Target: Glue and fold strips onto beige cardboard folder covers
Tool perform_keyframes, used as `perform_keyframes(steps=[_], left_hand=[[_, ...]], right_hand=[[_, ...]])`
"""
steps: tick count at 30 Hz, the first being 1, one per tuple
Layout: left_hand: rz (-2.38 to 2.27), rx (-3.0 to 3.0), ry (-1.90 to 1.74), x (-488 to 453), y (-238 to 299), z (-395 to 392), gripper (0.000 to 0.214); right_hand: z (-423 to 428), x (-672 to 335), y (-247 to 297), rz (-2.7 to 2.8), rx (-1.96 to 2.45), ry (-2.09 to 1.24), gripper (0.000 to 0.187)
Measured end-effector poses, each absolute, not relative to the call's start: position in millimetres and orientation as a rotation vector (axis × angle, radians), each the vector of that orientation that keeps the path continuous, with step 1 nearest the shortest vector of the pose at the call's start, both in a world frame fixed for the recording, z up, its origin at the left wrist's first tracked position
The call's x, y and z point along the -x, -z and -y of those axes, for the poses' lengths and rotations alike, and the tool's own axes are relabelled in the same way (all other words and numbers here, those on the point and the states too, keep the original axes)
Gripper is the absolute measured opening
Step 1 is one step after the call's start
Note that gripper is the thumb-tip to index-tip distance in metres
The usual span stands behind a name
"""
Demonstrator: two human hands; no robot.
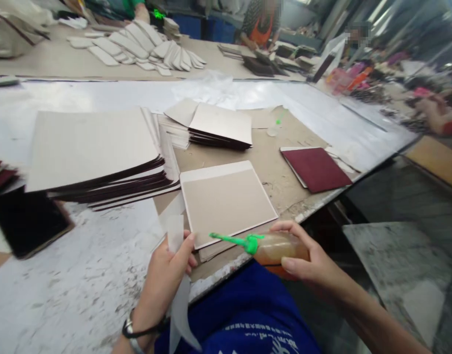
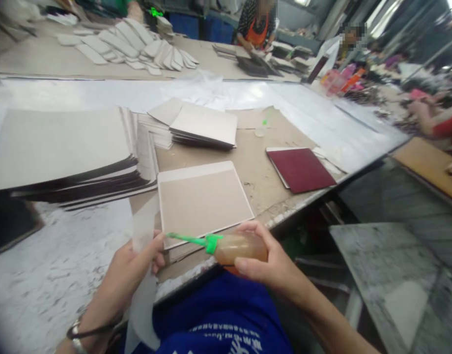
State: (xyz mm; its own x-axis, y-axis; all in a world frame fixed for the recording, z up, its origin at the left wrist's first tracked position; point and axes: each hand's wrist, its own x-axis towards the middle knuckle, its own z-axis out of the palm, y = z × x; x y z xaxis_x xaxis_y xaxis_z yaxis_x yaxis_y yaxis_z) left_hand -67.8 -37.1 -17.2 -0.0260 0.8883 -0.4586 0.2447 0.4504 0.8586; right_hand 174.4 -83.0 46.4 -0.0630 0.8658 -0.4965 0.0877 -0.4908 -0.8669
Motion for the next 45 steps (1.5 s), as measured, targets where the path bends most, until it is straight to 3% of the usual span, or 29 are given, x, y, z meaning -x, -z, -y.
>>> perform_keyframes(steps=[3,7,14,20,45], left_hand=[[-1.555,-1.060,-0.627,68,20,30,0.044],[-1.513,-0.990,-0.599,66,22,27,0.042],[-1.376,-0.968,-0.641,65,19,30,0.034],[-1.373,-0.913,-0.660,68,25,31,0.029],[-1.343,-0.887,-0.644,69,28,28,0.030]], right_hand=[[93,-173,-42,0.958,1.539,-1.724,0.058],[102,-175,-42,1.094,1.660,-1.621,0.053],[91,-181,-43,1.489,1.870,-1.089,0.049],[70,-171,-35,1.871,1.721,-0.749,0.044],[59,-149,-49,2.095,1.649,-0.652,0.034]])
